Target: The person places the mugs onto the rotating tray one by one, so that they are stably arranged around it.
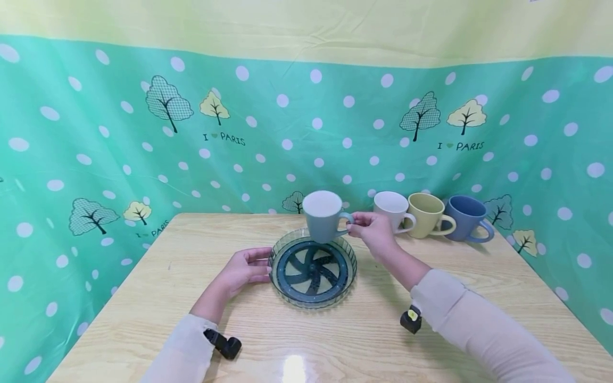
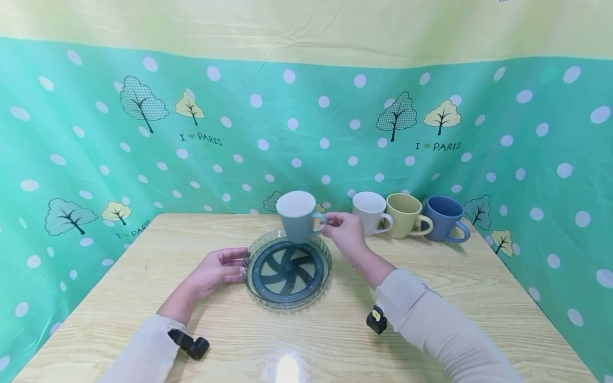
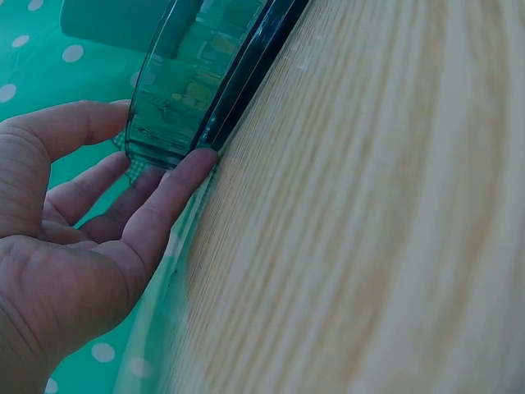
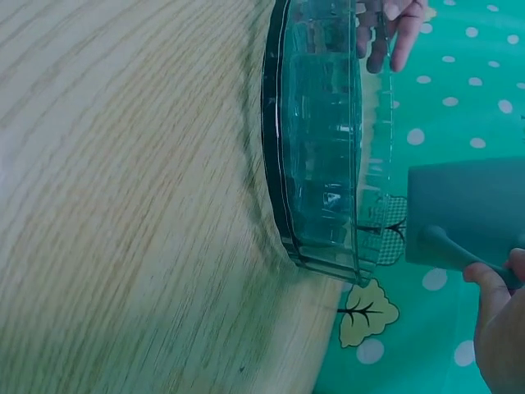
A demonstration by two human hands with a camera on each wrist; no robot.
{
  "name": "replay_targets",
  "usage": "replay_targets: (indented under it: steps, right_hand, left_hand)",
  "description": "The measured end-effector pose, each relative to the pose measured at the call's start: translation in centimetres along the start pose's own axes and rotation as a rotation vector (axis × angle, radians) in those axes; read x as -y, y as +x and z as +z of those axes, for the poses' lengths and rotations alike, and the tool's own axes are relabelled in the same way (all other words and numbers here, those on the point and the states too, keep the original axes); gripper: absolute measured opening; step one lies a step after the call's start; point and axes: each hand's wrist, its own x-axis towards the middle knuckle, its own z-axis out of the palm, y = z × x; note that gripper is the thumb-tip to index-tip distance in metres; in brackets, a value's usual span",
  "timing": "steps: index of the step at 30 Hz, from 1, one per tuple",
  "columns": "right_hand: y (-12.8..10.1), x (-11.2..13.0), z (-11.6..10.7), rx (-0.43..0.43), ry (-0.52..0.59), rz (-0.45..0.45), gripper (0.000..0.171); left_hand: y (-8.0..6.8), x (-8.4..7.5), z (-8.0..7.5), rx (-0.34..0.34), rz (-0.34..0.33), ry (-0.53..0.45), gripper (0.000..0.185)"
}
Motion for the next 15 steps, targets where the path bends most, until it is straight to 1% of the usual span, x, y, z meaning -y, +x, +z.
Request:
replay_targets:
  steps: [7,15]
  right_hand:
    - [0.1,-0.1,0.9,0.013,-0.029,0.01,0.028]
    - [0.4,-0.2,1.7,0.032,-0.019,0.022,0.028]
  left_hand:
    - [0.0,0.1,0.0,-0.001,0.008,-0.003,0.064]
    - [0.0,0.2,-0.1,0.003,0.009,-0.002,0.064]
